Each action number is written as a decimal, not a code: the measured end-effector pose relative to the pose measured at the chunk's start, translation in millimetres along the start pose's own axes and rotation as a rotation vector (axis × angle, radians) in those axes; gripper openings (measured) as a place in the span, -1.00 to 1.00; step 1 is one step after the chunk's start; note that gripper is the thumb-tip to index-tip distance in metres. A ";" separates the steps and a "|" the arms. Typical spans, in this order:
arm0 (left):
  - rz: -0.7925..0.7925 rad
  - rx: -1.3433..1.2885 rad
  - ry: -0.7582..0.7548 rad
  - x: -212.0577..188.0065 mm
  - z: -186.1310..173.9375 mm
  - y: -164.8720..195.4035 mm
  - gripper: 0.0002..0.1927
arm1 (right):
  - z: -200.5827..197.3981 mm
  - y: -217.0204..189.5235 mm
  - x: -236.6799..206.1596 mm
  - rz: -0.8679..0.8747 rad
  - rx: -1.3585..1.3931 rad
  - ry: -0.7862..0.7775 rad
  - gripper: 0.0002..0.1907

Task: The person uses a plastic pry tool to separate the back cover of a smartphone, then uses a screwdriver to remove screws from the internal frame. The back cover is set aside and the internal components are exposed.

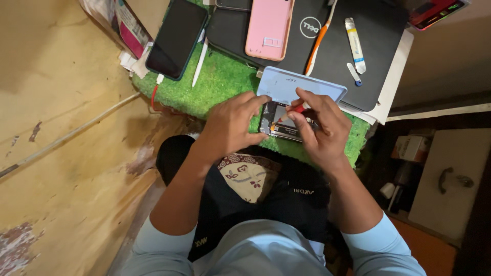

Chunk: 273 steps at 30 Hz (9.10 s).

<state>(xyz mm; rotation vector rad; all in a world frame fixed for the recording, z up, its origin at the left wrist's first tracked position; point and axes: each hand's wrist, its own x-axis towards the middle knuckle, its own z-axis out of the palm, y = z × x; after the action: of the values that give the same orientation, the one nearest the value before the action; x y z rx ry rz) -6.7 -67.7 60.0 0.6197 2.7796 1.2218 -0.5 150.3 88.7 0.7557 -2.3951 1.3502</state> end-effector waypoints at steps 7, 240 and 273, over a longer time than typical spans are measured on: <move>-0.010 0.006 -0.015 1.7 2.1 -1.1 -0.19 | -0.6 -1.0 0.0 -0.043 -0.068 -0.009 -0.56; 0.093 -0.112 -0.032 13.1 12.2 -5.3 -0.14 | 3.1 -7.0 1.7 -0.066 -0.060 -0.018 -0.58; 0.022 -0.601 -0.053 16.0 27.6 -7.5 -0.68 | -1.9 -30.8 17.2 -0.135 -0.058 -0.135 -0.51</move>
<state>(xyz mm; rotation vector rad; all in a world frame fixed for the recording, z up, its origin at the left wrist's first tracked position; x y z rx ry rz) -18.6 -47.0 37.5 0.6060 2.1798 1.8834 3.0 133.7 119.7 1.0022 -2.4234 1.2067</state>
